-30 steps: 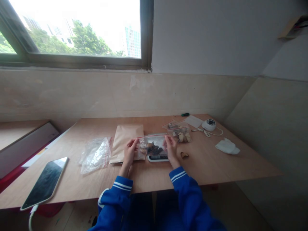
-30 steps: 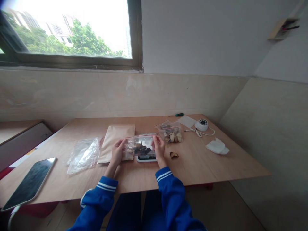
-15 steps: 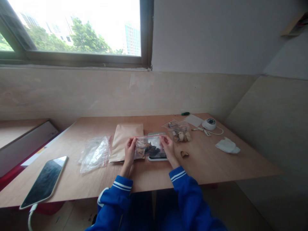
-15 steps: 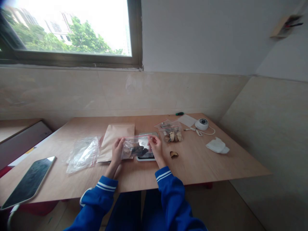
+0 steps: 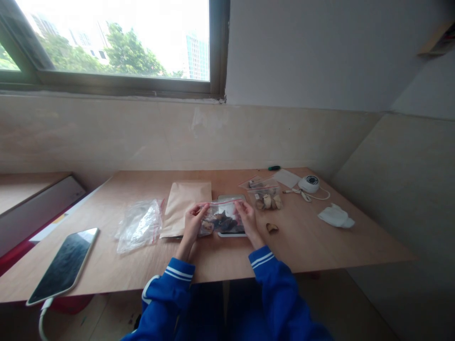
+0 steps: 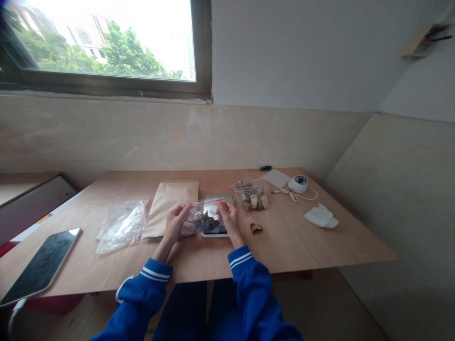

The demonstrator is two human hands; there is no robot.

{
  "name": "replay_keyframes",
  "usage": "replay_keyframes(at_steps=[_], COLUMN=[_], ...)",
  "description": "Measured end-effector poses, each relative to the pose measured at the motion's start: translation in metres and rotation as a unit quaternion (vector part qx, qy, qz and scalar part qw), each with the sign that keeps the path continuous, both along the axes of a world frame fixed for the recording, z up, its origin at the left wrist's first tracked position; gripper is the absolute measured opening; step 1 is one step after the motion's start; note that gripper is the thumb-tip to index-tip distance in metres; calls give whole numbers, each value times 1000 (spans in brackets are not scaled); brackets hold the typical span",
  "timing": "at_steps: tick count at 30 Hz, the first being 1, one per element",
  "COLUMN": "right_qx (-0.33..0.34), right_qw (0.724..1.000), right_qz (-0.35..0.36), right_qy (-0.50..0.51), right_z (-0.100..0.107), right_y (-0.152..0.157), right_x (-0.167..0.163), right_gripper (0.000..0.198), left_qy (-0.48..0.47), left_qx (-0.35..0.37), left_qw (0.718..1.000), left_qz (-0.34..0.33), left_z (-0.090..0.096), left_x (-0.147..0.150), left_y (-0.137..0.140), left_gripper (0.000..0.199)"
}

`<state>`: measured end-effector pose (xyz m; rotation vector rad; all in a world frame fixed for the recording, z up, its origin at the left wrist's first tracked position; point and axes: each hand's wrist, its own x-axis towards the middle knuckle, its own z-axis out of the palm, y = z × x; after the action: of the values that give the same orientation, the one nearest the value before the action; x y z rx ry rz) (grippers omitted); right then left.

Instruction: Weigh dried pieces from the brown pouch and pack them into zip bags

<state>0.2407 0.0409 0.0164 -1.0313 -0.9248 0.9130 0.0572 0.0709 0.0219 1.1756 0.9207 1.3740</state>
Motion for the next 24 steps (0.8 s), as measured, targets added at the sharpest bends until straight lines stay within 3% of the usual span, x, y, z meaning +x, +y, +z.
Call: replay_keyframes(at_steps=[12,24], right_qx=[2,-21], right_qw=[999,1000], right_qz=[-45,9], right_qy=[-4,19], right_z=[1,-1], right_y=[0,-3], right_x=[5,-2], right_gripper=[41,40], left_qy=[-48,-58], left_qx=[-52,-43], left_qw=[997,997], left_qz=[-30,-37], left_z=[7,6], left_x=[-5,-1], left_y=[-1,-1], left_gripper=[33,32])
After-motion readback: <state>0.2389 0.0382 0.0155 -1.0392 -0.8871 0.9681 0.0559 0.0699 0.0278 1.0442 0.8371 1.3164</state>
